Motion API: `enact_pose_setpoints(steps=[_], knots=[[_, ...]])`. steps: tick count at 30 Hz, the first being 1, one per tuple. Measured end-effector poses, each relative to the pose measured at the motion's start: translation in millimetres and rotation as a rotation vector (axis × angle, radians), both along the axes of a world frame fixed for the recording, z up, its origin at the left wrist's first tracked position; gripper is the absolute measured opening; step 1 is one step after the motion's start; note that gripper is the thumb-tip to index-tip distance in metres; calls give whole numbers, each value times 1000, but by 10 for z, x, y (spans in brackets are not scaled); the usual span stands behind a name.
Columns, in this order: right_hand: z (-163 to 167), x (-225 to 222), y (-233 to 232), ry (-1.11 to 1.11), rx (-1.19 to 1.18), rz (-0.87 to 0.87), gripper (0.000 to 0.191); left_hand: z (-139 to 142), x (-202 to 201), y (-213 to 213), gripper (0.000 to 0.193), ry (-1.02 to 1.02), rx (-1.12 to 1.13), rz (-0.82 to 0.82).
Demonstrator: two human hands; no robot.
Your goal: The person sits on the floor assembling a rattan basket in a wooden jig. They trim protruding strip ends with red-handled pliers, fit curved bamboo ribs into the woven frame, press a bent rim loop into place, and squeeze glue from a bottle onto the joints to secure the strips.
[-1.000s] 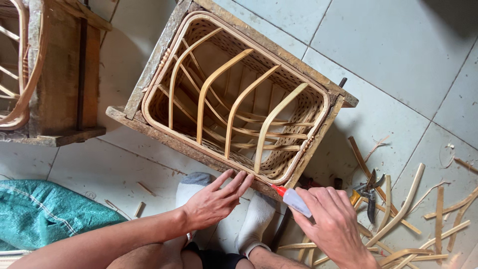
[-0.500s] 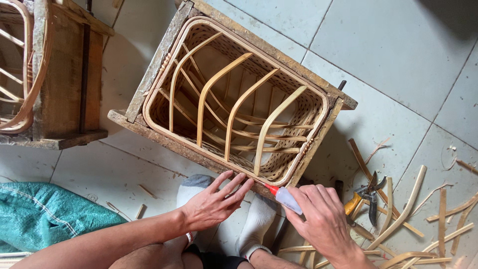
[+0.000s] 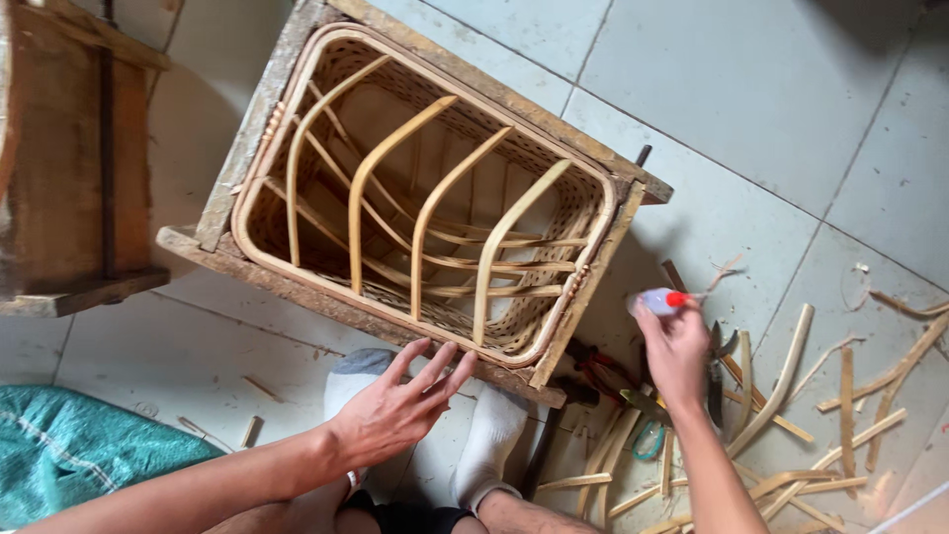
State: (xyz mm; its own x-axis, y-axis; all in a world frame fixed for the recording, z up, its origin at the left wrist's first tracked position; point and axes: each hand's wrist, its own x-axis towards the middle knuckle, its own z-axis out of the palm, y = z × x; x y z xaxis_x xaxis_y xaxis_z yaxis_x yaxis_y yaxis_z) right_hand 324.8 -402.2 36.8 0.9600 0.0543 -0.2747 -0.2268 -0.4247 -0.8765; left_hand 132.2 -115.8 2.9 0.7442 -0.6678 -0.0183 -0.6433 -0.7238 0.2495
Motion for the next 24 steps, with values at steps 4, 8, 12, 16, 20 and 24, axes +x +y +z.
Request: enact_pose_setpoints(steps=[4,8,12,16,20,24], knots=[[-123,159,291,-80,-417,97,27,51,22,-16,34,7,116,-44],[-198,197,561,-156,-30,65,24,66,21,5,37,-16,147,-50],[-165,9,335,-132,-175,-27,33,42,10,0,33,3,128,-42],[24,-505,139,-430,-345,177,11,16,2,-18,38,-38,143,-39],[55,-961,449,-221,-199,527,23,30,12,-38,42,-54,177,-52],[69,-801,694,-23,-212,560,25,73,37,-64,44,-55,198,-49]])
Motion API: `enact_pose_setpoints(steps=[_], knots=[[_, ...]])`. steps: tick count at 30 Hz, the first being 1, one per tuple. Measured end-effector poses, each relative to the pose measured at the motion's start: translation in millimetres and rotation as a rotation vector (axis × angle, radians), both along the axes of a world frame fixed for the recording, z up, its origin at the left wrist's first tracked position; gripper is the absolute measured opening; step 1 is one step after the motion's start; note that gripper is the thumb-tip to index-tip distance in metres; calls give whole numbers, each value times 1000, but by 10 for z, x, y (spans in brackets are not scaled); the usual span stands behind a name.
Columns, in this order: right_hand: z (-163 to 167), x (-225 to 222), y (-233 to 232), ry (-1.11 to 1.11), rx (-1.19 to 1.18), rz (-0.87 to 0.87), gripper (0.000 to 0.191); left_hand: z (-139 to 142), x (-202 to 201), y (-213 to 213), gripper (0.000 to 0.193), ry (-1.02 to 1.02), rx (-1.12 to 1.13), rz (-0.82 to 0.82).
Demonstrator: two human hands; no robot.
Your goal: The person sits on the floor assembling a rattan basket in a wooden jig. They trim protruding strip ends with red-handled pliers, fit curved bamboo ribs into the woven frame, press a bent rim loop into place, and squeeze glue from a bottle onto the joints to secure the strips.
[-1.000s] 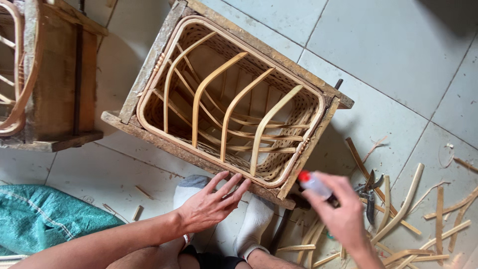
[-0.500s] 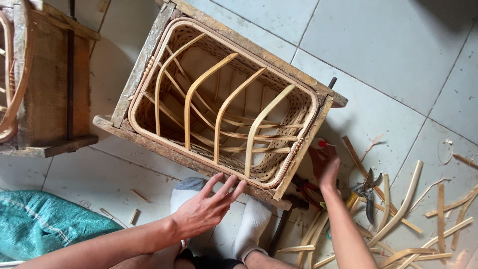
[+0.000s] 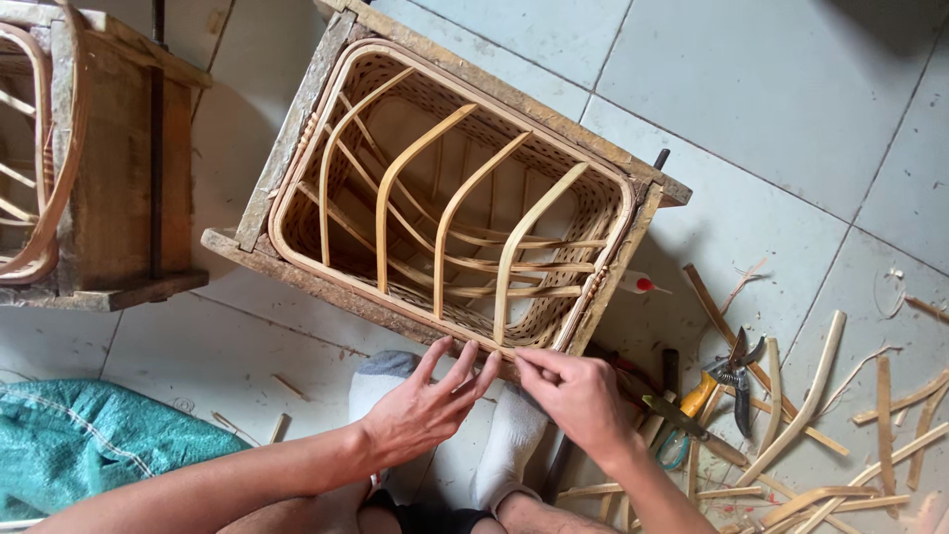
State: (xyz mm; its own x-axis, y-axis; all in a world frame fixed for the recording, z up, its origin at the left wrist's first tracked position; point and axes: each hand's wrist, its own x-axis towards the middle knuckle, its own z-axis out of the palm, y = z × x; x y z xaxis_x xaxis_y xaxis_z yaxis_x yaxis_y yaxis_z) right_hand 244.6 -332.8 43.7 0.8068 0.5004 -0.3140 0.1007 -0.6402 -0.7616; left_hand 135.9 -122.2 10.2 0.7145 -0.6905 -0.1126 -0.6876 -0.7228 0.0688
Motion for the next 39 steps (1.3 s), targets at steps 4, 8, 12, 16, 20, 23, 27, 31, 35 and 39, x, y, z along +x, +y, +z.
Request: enact_pose_setpoints(steps=[4,8,12,16,20,23,27,31,35,39], knots=[[19,122,16,77,-112,11,21,28,11,-15,39,15,8,6],[-77,93,3,-84,-128,128,14,19,3,-23,35,70,20,-29],[-157,217,-51,42,-208,160,8,5,-11,-46,33,27,-109,48],[-72,397,-234,257,-200,173,18,15,-18,-80,40,-21,-106,68],[44,294,-356,-57,-113,315,26,32,2,-120,38,69,-15,18],[44,260,-341,-213,-66,373,23,41,26,-149,39,31,-31,30],[20,384,-277,-5,-72,383,20,62,38,-180,36,32,-1,12],[64,479,-201,38,-138,374,15,88,48,-193,35,14,24,9],[117,516,-59,51,-207,409,14,116,83,-208,32,39,60,-29],[128,634,85,159,-435,480,15,155,108,-217,31,48,59,-20]])
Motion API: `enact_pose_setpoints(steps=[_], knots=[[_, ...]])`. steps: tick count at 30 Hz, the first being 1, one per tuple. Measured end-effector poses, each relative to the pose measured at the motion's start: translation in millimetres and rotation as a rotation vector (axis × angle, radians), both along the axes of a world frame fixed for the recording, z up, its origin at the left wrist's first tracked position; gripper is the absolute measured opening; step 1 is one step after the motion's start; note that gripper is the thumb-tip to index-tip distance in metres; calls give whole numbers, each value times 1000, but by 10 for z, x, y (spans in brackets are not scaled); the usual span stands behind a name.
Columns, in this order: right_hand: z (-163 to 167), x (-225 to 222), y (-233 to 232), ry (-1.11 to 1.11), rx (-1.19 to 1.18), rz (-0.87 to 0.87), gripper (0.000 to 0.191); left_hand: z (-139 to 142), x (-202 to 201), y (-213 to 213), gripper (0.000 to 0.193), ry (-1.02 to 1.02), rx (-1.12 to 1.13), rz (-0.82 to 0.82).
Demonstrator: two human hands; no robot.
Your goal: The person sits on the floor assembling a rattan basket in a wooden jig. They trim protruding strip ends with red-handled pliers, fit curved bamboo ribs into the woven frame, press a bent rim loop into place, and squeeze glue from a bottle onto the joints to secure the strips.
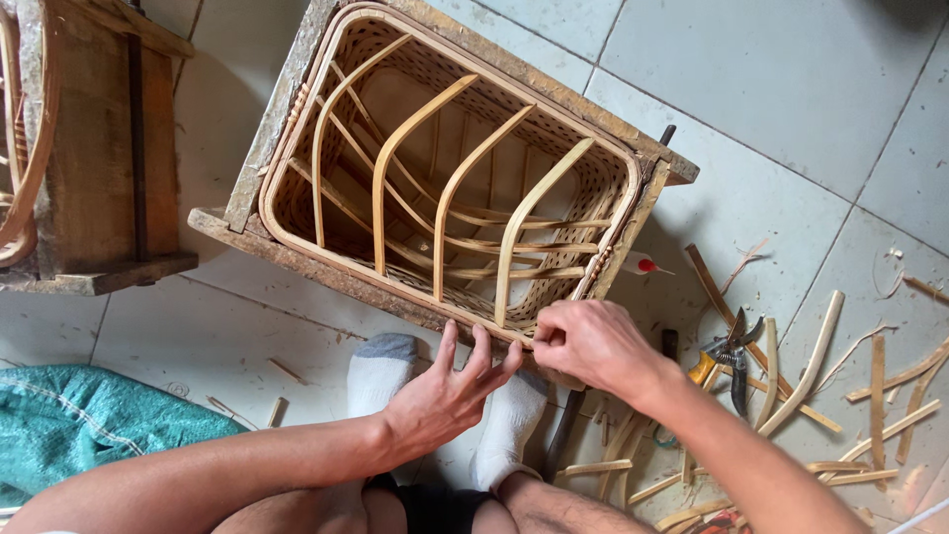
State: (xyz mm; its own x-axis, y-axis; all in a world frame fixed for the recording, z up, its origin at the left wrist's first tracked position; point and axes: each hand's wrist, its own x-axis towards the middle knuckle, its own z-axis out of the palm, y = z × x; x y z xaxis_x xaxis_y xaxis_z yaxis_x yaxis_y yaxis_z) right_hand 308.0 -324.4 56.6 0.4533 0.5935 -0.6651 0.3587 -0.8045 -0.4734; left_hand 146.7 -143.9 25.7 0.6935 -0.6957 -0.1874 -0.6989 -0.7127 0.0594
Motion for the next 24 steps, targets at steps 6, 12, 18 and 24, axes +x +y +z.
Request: enact_pose_setpoints(steps=[6,12,18,24], knots=[[14,121,172,-170,201,519,19,57,-14,10,36,-62,-12,10],[127,273,325,-24,-24,553,14,122,-5,-27,35,-54,-4,17],[146,133,-144,44,85,223,42,142,17,-32,34,35,33,4],[13,21,-245,-65,269,180,22,121,25,-31,43,-70,-18,40]])
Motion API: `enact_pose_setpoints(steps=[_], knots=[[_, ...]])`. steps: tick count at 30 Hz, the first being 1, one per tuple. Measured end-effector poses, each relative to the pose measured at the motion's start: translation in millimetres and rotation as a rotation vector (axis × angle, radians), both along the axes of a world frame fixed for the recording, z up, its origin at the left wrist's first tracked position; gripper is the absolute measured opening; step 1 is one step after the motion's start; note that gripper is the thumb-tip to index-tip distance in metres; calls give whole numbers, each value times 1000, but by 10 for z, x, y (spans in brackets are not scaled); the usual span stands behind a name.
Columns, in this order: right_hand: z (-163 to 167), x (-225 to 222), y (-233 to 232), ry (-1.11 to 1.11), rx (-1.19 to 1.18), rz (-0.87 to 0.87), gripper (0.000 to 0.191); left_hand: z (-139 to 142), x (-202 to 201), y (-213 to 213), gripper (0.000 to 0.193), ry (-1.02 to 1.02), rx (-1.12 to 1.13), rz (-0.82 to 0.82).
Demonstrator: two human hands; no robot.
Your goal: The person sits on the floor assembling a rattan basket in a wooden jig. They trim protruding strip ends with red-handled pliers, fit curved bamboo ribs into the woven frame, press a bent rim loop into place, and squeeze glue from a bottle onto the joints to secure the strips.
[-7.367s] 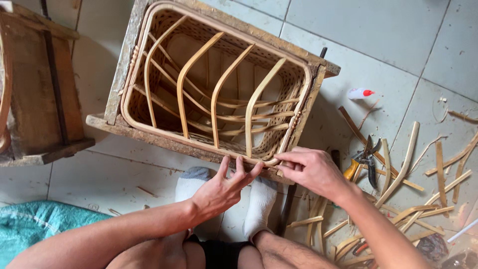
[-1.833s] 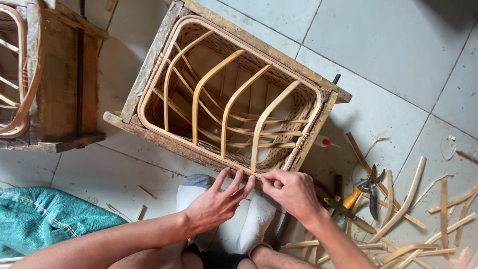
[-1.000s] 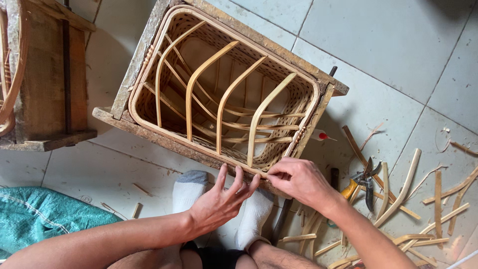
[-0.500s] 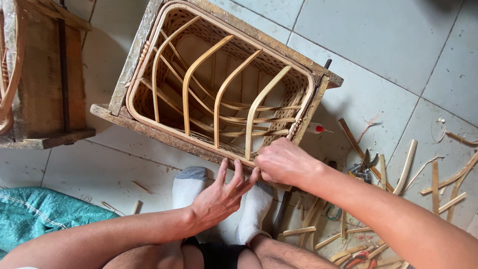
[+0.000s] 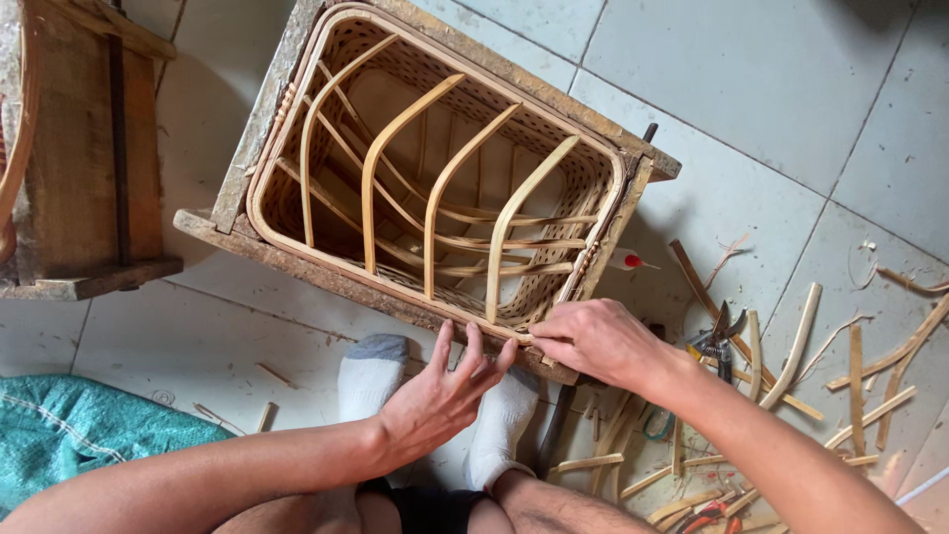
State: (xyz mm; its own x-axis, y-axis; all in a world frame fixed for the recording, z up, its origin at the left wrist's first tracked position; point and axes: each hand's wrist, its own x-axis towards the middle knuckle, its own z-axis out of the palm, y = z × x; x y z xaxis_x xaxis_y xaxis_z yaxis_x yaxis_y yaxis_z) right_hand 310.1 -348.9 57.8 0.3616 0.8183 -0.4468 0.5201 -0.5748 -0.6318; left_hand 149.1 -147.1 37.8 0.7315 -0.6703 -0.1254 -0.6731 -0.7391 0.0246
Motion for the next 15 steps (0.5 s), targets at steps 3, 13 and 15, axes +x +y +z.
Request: enact_pose_setpoints(steps=[3,13,15], knots=[[22,126,126,5,-16,54,18,6,-1,-8,39,61,34,-42],[-93,-71,653,-280,-223,578,20,-11,-28,-40,33,96,25,-51],[-93,0,590,-209,-207,519,16,-2,-32,-48,33,38,44,-21]])
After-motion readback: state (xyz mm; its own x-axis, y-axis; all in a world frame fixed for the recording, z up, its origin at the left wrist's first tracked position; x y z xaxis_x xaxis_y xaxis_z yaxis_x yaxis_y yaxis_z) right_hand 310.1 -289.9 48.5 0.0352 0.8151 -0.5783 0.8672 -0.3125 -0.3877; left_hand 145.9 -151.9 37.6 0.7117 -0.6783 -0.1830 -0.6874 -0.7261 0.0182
